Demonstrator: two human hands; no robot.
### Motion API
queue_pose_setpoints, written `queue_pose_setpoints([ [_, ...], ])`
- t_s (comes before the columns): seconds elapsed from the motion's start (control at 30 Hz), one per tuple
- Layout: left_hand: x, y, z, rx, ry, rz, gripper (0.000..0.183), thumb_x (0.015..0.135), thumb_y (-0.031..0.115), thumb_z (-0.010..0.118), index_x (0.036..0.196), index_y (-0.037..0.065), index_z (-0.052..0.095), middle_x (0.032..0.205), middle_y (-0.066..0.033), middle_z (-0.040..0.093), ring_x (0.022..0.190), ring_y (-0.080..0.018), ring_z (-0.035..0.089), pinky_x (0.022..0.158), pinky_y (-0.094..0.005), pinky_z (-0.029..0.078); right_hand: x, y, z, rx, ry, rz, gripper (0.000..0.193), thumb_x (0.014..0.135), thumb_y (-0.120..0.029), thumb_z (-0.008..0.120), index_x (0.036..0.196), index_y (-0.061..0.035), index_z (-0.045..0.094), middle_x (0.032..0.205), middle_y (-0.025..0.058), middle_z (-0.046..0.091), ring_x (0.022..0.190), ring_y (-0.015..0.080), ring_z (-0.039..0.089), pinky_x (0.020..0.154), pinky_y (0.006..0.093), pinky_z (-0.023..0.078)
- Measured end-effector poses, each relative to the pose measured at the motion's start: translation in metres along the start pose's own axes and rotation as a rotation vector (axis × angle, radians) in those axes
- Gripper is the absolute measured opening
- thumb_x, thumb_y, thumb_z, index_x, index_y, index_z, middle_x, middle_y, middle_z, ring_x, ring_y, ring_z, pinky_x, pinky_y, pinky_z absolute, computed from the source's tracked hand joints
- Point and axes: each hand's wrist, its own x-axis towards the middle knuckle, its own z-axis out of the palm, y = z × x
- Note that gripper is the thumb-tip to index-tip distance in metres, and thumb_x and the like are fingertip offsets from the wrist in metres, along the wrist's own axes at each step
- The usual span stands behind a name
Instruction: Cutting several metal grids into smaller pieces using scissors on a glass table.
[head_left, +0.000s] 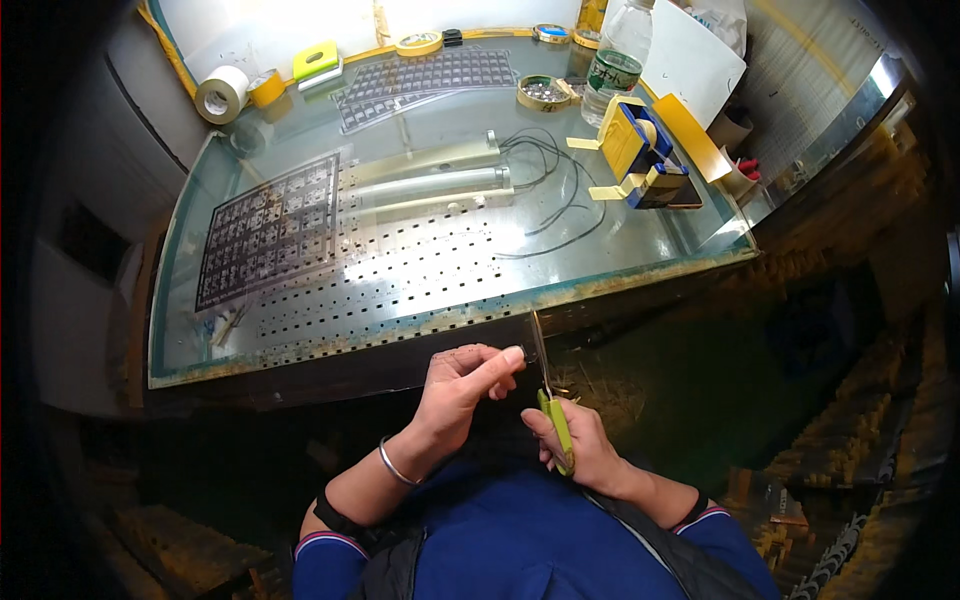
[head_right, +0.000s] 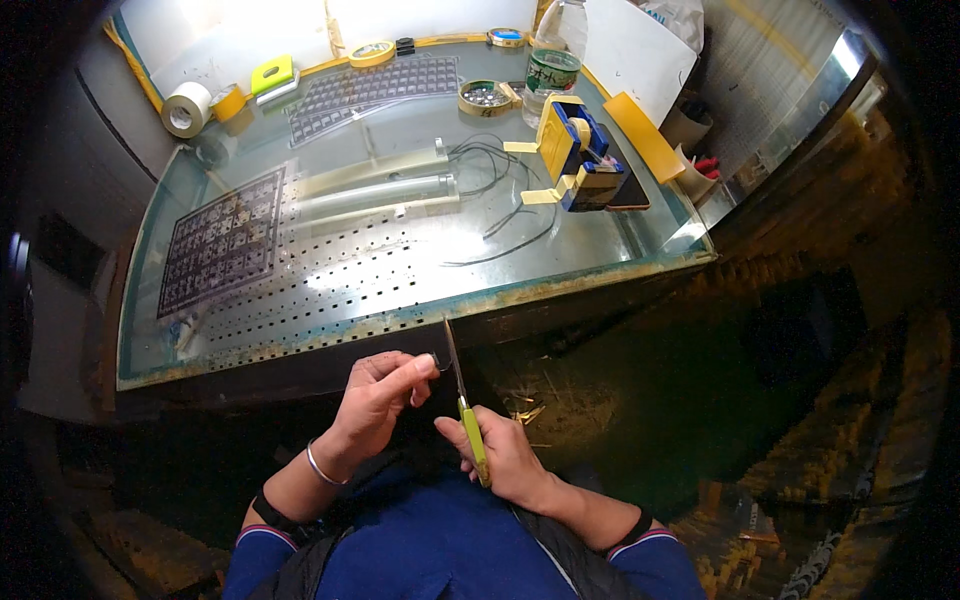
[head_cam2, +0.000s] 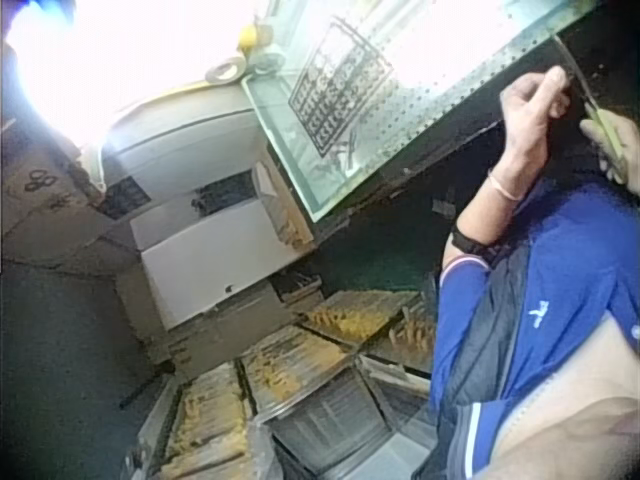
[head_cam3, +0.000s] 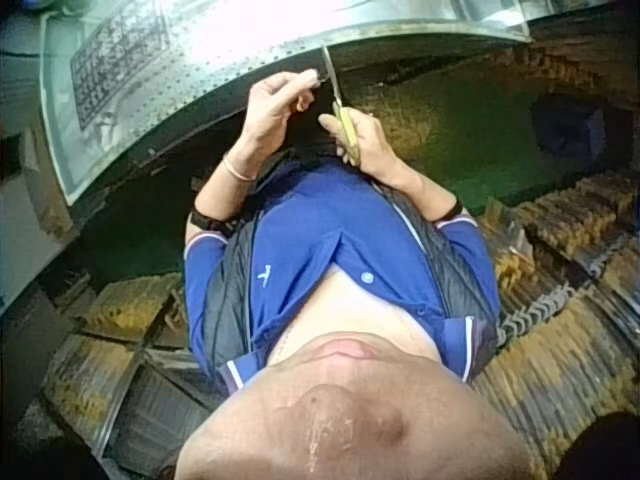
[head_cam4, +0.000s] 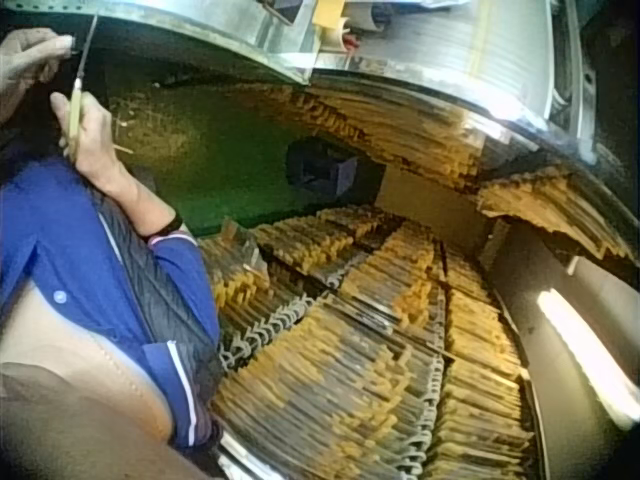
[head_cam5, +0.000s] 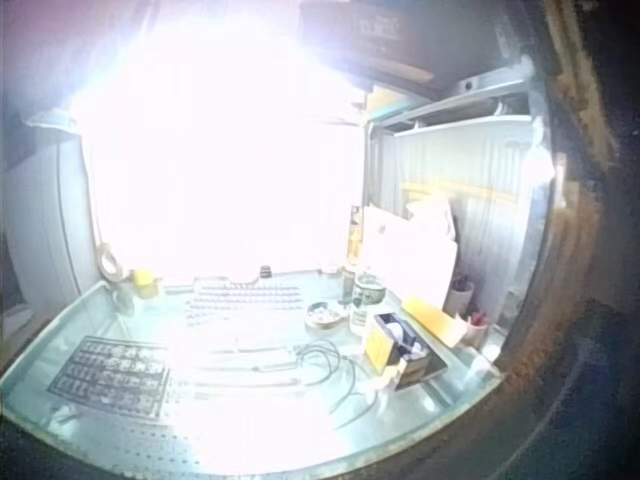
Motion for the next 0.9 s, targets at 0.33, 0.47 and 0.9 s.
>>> queue_pose_setpoints([
  [0.33,-0.004,0.0,0.01,-0.064,0.088,-0.021,0.016,0.079,0.017,0.065,0.081,0.001,0.064,0.063,-0.0029,0.058,0.05,-0.0054,0.048,0.046,-0.0175,0.037,0.008,0.008,0.003,0.024,0.029,-0.042,0.032,0.086,-0.031,0.053,0.07,-0.0029,0.048,0.053,0.0026,0.05,0.046,0.0076,0.049,0.043,0.0228,0.04],
  [0.47,-0.007,-0.006,0.011,-0.055,0.063,-0.005,0.015,0.078,0.016,0.064,0.08,0.001,0.064,0.058,-0.0031,0.056,0.046,-0.0068,0.047,0.042,-0.0179,0.036,0.012,0.008,0.003,-0.004,0.053,-0.113,0.033,0.086,-0.03,0.053,0.071,-0.0016,0.048,0.054,0.0035,0.05,0.047,0.0086,0.05,0.043,0.0238,0.04],
  [0.9,-0.015,-0.009,0.015,-0.045,-0.028,-0.061,0.017,0.08,0.018,0.062,0.078,0.002,0.063,0.061,-0.0017,0.056,0.049,-0.0054,0.047,0.044,-0.0177,0.036,0.01,0.008,-0.003,0.029,0.027,-0.031,0.031,0.087,-0.03,0.052,0.076,-0.0014,0.051,0.057,0.0021,0.05,0.049,0.0074,0.05,0.044,0.0229,0.04],
])
